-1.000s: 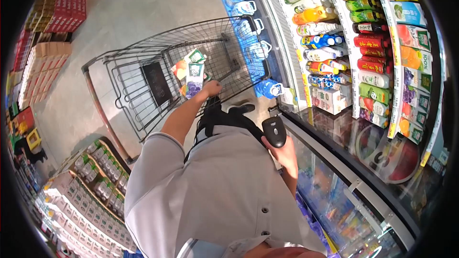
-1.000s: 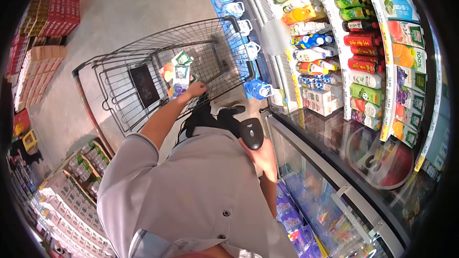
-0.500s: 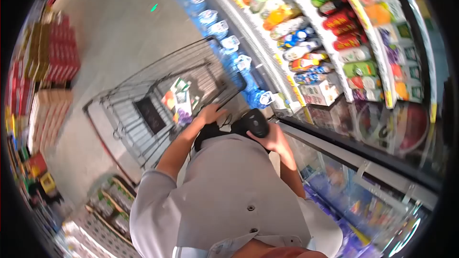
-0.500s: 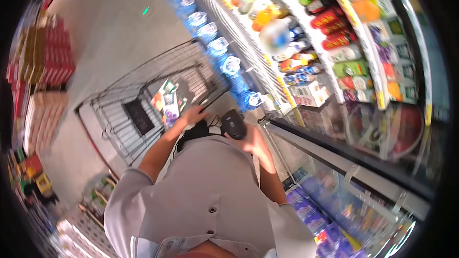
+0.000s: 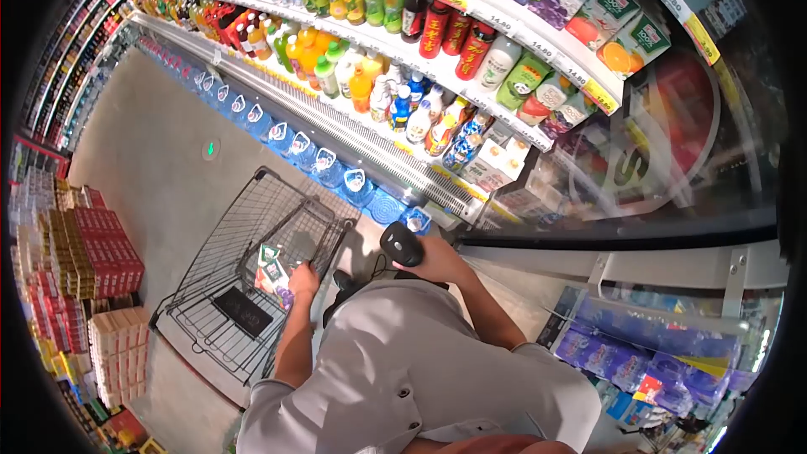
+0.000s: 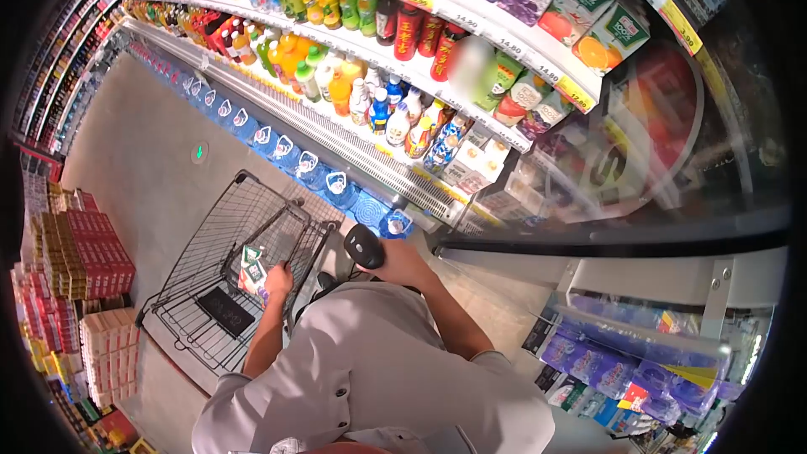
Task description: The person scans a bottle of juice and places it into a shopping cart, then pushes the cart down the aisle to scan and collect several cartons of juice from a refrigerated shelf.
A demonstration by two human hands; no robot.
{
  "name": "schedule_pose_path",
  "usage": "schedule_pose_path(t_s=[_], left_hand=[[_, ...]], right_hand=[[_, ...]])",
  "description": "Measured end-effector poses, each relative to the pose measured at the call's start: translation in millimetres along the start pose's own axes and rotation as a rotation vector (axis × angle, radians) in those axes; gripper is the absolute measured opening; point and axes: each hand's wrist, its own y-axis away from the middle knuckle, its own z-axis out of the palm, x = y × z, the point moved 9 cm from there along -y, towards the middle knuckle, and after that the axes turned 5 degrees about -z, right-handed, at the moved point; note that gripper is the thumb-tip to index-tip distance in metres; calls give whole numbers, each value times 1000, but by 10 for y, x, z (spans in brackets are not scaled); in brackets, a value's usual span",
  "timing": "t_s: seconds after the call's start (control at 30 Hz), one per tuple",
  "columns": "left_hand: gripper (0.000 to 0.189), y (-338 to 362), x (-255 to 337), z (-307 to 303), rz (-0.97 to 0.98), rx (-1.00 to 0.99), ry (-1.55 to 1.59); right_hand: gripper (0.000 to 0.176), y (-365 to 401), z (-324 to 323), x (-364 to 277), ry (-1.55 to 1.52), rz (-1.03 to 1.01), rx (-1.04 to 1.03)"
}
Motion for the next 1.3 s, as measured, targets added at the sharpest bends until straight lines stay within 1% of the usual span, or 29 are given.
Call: schedule_pose_path(t_s=[0.03, 0.07, 0.13, 0.17, 0.2, 0.23, 0.27, 0.3, 0.33, 0.37, 0.4, 0.43, 0.47, 0.53, 0.63, 0.77, 0.83, 0.87, 0.9, 0.93, 0.97, 1.0, 1.03, 1.07, 1.1, 1.13, 1.2, 1.23, 1.3], left_hand=[[59, -22, 11, 86, -35, -43, 6], [59, -46, 65, 152, -42, -34, 10], [86, -46, 219, 212, 32, 139, -125], [99, -53, 237, 312, -33, 53, -127], [97, -91, 272, 355, 15, 145, -146], [96, -53, 410, 310, 59, 148, -111], [90, -21, 478, 369, 92, 273, -166], [81, 204, 682, 210, 81, 226, -106], [71, 314, 752, 226, 64, 196, -182], [66, 376, 780, 270, 27, 222, -158], [63, 419, 810, 337, 14, 264, -105], [59, 427, 797, 453, -97, 42, 185], [55, 277, 898, 651, 71, 67, 27], [50, 401, 968, 792, 1, -56, 154], [48, 476, 1023, 856, 24, -124, 249], [45, 419, 1119, 991, 74, -53, 217], [42, 377, 1130, 1098, 121, -49, 235], [39, 305, 1234, 1081, 183, -32, 255], [35, 205, 1234, 1112, 217, 20, 319], [32, 197, 1282, 969, 281, 82, 380], [27, 242, 1364, 702, 350, 180, 377], [25, 51, 1371, 652, 347, 155, 355], [30, 33, 1448, 419, 299, 140, 289], [32, 42, 1591, 145, 305, 151, 285], [32, 6, 1763, -116, 406, 197, 311], [31, -13, 1951, -339, 489, 244, 345], [29, 37, 2349, -823, 508, 284, 371], [28, 39, 2549, -1004, 600, 348, 376], [29, 161, 2929, -1328, 675, 363, 397]], right_hand=[[47, 9, -57, 89, -7, -13, -4], [47, 20, -116, 162, -14, -27, -13], [47, 25, -277, 228, -89, -108, 0], [53, 0, -331, 305, -126, -128, -5], [60, -7, -336, 370, -166, -145, -33], [67, -15, -413, 330, -108, -90, -86], [67, -44, -464, 330, -3, -108, -86], [57, -20, -605, 96, 24, -20, -114], [44, -19, -589, 97, 93, 2, -134], [38, -95, -442, 359, -35, -73, -202], [35, -111, -437, 311, -70, -108, -230], [33, -131, -428, 341, -90, -175, -198], [32, -158, -414, 368, -49, -170, -233], [32, -149, -461, 369, -42, -194, -234], [31, -115, -503, 324, -143, -208, -225], [26, -41, -588, 186, -189, -237, -142], [31, -17, -588, 115, -117, -181, -236], [33, 34, -667, 66, 7, -64, -227], [36, 10, -568, 338, -71, -116, -248], [41, 26, -645, 277, -39, -144, -205], [47, 26, -668, 276, -15, -115, -277], [42, 21, -811, 38, 17, -286, -162], [43, 19, -864, 73, -118, -383, -95], [43, 46, -974, -12, -117, -447, -70], [42, 43, -959, 181, -82, -434, -88], [40, 48, -1000, 139, -91, -476, -97], [38, 56, -1034, 180, -31, -449, -189], [38, 66, -1103, 129, -76, -461, -206], [39, 70, -1158, 124, -52, -504, -193]])
